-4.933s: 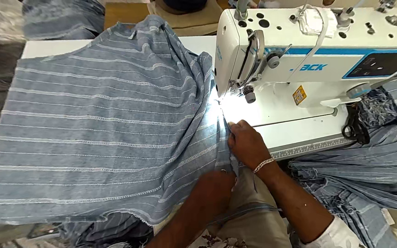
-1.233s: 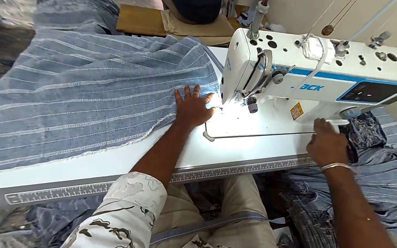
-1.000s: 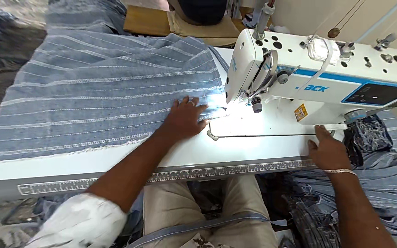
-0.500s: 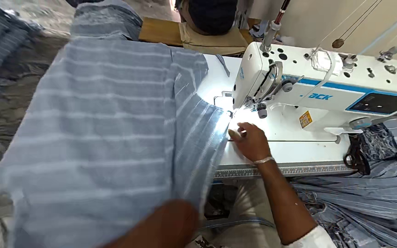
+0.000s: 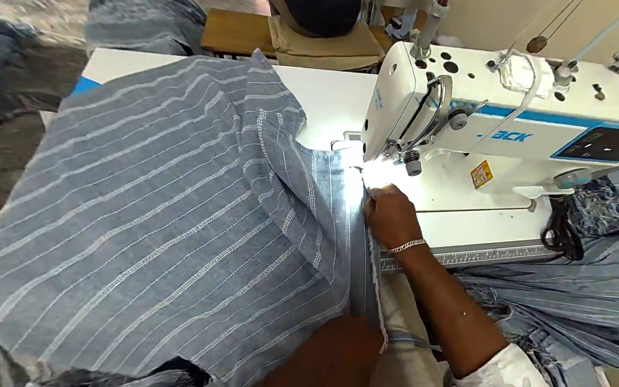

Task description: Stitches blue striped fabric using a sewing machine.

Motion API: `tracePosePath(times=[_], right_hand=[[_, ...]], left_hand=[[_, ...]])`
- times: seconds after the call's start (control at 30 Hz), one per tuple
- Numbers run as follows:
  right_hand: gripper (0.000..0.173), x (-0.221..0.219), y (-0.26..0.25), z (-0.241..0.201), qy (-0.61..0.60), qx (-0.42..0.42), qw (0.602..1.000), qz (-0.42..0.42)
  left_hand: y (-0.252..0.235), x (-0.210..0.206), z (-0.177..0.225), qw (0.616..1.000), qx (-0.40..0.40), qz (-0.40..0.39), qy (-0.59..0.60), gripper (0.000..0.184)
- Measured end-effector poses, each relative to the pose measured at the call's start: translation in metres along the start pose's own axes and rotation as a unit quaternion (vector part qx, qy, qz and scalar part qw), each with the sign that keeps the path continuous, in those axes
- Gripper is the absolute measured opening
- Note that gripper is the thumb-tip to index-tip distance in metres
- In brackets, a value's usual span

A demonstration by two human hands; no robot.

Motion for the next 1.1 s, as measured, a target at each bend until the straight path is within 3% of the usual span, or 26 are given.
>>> tracePosePath(times=[0.17,0.57,0.77,1.1], right_hand=[[0.032,-0.005,0.001,0.006,-0.004,0.015,1.000,0.014],[0.031,-0.007,0.004,0.010,-0.018,0.020,0.999,0.026],[0.032,-0.008,0.004,0.011,-0.018,0.021,0.999,0.018],[0.032,-0.012,0.007,0.016,-0.022,0.030,0.999,0.035]], left_hand=[[-0.014,-0.005,-0.022,0.996,-0.025,0.086,0.026,0.033],[-0.020,0.019,-0.029,0.990,-0.020,0.120,0.068,0.050],[-0.023,0.026,-0.034,0.981,0.028,0.165,0.093,0.029],[-0.021,0.031,-0.031,0.986,0.049,0.155,0.038,0.026]])
Point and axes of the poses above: each hand's wrist, its own y-axis away from the middle knuckle, its own x-axis out of the back of the hand, z = x × y, the point moved 1 cm from there along -y, towards the middle knuckle, and after that the axes turned 9 degrees about -z, right-handed, at the moved point
